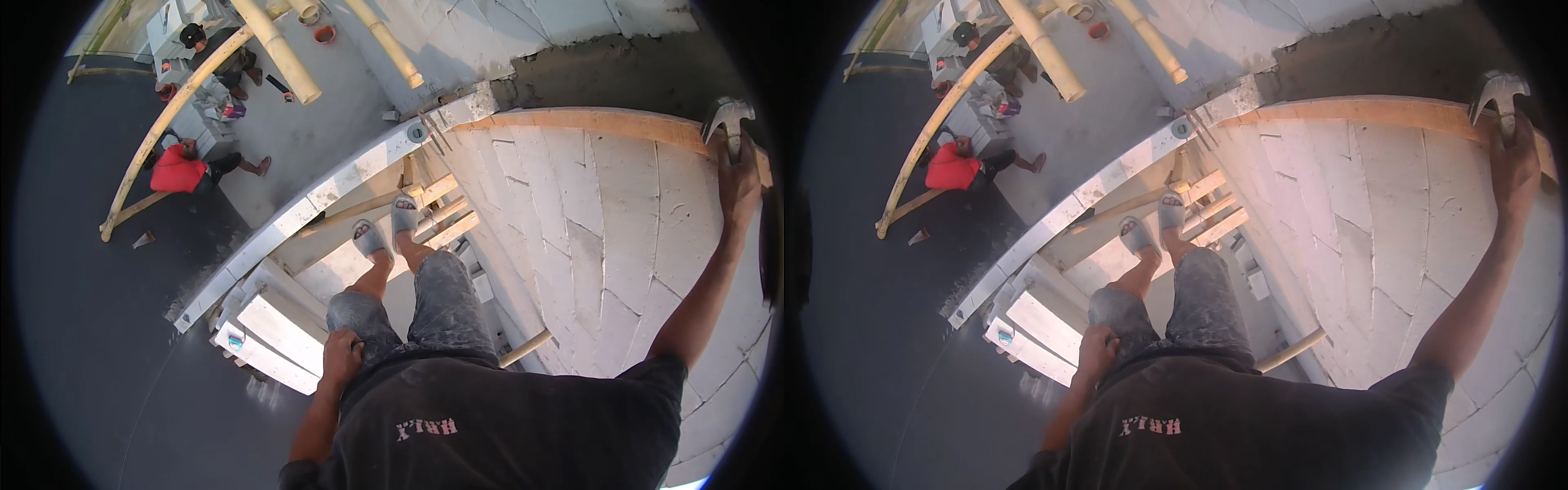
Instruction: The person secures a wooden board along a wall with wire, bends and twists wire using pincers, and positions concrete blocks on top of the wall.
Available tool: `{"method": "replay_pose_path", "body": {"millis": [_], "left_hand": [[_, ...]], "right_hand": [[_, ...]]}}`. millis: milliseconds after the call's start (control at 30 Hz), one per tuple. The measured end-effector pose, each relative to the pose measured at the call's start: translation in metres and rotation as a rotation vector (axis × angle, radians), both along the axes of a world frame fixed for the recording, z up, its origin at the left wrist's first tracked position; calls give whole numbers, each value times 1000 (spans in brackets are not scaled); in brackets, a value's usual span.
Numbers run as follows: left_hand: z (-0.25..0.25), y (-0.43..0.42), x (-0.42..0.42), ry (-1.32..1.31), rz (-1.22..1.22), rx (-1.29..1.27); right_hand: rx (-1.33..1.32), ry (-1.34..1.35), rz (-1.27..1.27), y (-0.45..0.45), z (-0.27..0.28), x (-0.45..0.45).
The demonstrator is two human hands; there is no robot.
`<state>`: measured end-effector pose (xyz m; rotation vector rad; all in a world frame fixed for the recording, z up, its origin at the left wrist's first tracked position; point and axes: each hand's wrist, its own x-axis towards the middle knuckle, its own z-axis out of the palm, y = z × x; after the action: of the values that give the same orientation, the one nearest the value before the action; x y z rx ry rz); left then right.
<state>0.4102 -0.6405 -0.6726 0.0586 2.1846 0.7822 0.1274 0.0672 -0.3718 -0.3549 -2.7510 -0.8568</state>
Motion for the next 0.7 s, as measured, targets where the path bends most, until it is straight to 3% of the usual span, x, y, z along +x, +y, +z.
{"method": "replay_pose_path", "body": {"millis": [133, 233, 267, 333, 367, 433, 500, 567, 667, 700], "left_hand": [[24, -5, 0, -252, 81, 1], [26, -13, -8, -369, 94, 34], [22, -16, -12, -445, 123, 43], [-1, -19, -33, -457, 253, 43], [-18, -21, -44, -466, 390, 46], [-98, -38, -45, -273, 513, 200], [-176, -40, -79, -122, 347, 80], [-252, -38, -114, 122, 57, -73], [-357, -27, -166, 107, -94, -259], [-382, -19, -185, 55, -151, -305]], "right_hand": [[114, 15, 183, -10, -4, 6], [121, 77, 145, -79, -50, 21], [41, 165, 214, -117, -79, 24], [-496, 57, -137, -171, -143, 34], [-745, 71, -90, -199, -184, 37], [-1044, -153, -103, -228, -273, 50], [-1213, -358, -140, -259, -372, 61], [-1256, -492, -108, -288, -474, 77], [-1170, -854, -96, -333, -579, 68], [-1174, -845, 8, -345, -617, 68]]}}
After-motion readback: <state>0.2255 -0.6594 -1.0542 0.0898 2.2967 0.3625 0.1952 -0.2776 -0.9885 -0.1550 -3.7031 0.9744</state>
